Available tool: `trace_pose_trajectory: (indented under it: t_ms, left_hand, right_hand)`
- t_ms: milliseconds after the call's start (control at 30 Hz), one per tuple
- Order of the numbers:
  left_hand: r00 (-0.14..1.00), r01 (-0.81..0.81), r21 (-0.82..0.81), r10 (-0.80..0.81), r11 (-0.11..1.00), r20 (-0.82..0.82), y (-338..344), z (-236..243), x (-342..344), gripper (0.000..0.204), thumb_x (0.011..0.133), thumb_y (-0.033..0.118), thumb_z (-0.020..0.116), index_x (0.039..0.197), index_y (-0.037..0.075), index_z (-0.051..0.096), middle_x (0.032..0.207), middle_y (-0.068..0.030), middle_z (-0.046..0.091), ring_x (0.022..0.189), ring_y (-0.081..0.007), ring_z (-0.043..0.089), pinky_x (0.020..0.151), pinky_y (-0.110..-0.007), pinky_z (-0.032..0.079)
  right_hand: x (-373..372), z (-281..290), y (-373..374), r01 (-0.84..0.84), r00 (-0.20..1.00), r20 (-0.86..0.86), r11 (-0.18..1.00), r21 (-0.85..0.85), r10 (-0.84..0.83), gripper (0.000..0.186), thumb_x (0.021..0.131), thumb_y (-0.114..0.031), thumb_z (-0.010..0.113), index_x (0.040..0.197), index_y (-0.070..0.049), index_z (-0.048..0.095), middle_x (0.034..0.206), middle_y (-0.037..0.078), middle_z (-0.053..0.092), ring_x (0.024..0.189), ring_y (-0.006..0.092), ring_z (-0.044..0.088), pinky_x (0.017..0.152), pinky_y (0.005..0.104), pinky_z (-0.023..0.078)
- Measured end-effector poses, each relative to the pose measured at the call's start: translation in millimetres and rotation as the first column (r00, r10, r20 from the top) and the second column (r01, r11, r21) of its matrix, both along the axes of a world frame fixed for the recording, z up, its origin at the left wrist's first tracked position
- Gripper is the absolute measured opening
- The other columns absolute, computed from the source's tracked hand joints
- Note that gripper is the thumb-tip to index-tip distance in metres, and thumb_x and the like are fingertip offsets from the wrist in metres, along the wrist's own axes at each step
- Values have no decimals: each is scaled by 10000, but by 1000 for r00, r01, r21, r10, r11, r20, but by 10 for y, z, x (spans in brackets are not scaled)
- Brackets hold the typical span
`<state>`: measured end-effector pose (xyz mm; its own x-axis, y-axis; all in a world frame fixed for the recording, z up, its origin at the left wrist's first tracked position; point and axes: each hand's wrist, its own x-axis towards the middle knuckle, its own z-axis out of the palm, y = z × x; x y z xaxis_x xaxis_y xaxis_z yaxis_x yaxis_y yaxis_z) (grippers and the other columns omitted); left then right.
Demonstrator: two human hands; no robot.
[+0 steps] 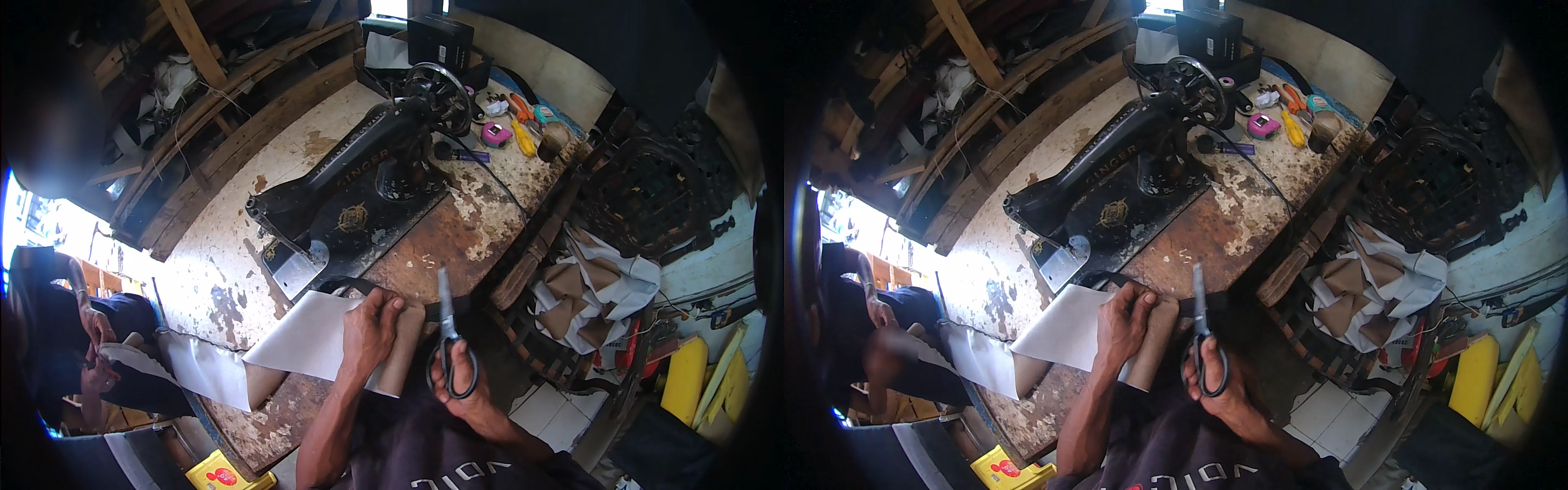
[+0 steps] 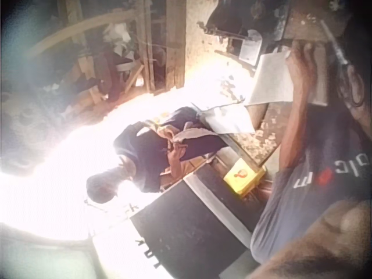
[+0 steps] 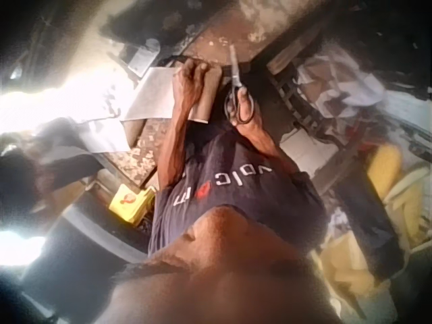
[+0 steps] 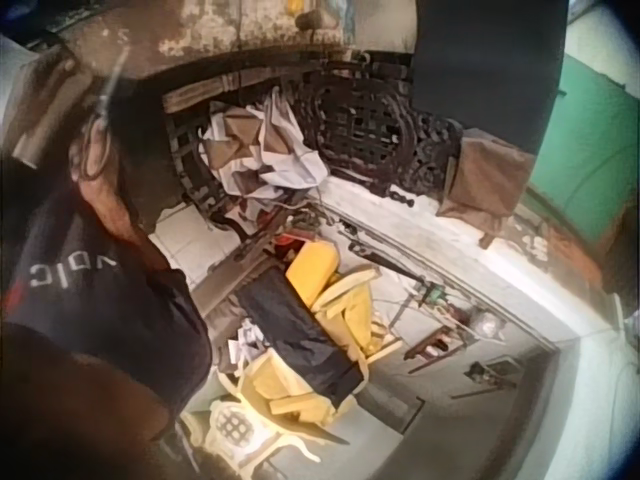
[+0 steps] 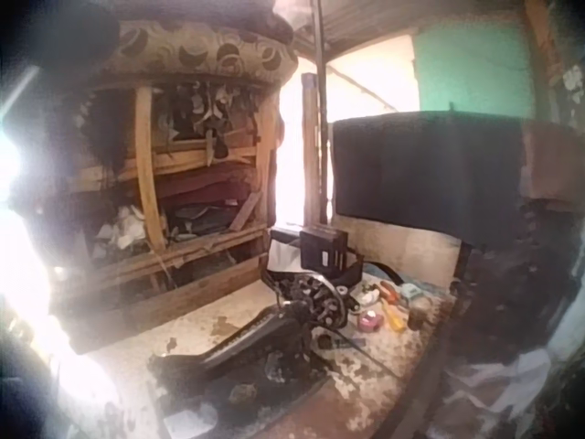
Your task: The person cuts a large white fabric sheet on a worktable using shears, trimming edges and corners. Another person assists by holding and folding the fabric. The person continues cutting along the edges and trims small sections.
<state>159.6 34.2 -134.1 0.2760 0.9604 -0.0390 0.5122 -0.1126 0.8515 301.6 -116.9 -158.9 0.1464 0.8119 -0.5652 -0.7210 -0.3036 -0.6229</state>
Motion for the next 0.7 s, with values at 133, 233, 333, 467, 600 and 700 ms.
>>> trace_pose_trajectory:
  t_ms: [133,233,333,467,600,700]
  left_hand:
    - [999,-15,-15,15,1000,44,-26,-7,-31,209,1051,230,697,1063,26,742,905,-208,776,853,-373,779,757,-430,574]
    - [996,15,-26,-12,1000,89,-29,-23,-52,205,1054,222,694,1064,22,737,907,-204,773,845,-348,777,764,-417,571]
    - [991,35,-66,-26,997,130,-83,-42,-84,203,1064,207,685,1047,8,724,894,-153,753,838,-253,726,770,-374,553]
    - [959,7,-45,6,999,284,-166,-74,-173,217,1086,190,663,1008,-9,701,894,-25,702,879,-108,610,808,-287,501]
    - [845,-233,-81,243,969,477,-181,-132,-294,189,1099,164,656,1012,2,699,885,27,663,861,-77,575,802,-253,483]
    - [819,-226,-85,236,970,523,-161,-175,-301,204,1106,190,657,1008,14,685,879,32,651,856,-71,563,788,-245,469]
  right_hand:
    - [194,110,4,-2,958,285,988,156,-43,411,1036,-380,747,1155,-32,564,834,77,651,669,153,635,530,334,568]
    - [250,190,170,-99,522,820,938,331,-234,369,976,-203,817,1185,-32,565,905,87,717,717,170,686,635,356,597]
    - [495,286,434,-201,225,969,969,147,-100,457,892,-121,877,1214,-43,562,988,99,766,786,176,737,718,355,596]
    - [655,286,747,-385,246,967,923,29,72,450,861,-85,880,1190,-46,574,970,130,779,847,191,775,731,361,592]
    - [751,269,779,-341,425,895,940,21,134,399,863,-89,874,1135,-30,588,911,113,768,841,155,739,733,342,579]
    - [771,286,793,-331,452,874,943,-19,177,446,832,-62,918,1123,-26,583,872,51,724,810,89,652,715,278,545]
